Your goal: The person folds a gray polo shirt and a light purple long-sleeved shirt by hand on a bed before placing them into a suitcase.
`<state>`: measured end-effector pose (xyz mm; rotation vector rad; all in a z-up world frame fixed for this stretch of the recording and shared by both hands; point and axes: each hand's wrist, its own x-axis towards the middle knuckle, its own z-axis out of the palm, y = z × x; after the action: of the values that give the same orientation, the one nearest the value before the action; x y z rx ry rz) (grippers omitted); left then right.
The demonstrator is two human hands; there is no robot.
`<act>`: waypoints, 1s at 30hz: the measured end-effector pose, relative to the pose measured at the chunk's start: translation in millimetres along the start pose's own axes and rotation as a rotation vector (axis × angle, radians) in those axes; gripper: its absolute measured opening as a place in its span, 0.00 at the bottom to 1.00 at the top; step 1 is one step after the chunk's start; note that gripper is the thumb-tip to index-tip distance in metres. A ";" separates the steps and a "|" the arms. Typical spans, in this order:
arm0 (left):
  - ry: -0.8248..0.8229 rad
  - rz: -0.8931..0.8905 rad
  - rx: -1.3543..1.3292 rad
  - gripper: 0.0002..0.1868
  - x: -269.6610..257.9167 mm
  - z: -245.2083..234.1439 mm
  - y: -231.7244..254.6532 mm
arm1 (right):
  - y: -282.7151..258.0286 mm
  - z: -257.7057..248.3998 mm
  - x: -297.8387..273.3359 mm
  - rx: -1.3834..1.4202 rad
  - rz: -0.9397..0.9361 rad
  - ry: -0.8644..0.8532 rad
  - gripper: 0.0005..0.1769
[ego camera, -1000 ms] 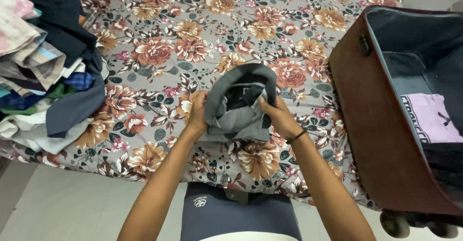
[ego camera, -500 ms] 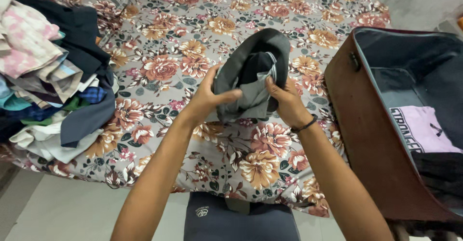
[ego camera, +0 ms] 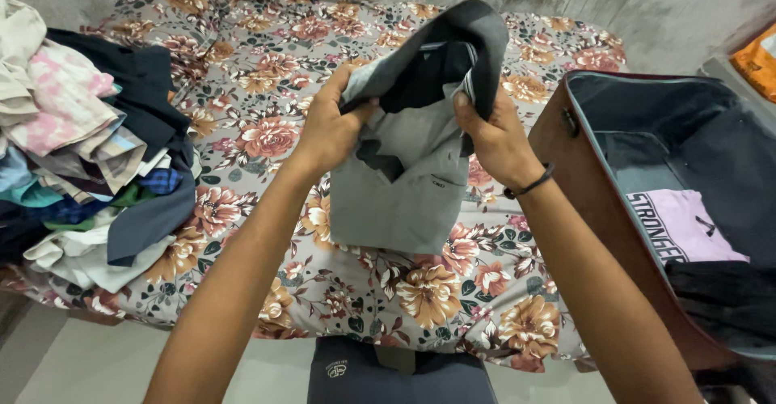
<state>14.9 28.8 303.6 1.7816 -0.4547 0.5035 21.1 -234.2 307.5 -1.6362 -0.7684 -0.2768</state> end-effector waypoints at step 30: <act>-0.141 0.437 0.352 0.37 48.1 -83.6 103.7 | -68.3 -93.5 72.9 -0.243 -0.240 0.404 0.05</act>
<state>-10.4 81.0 432.9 2.0696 -0.9099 0.8032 55.6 -296.6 424.2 -1.6380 -0.6357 -0.8727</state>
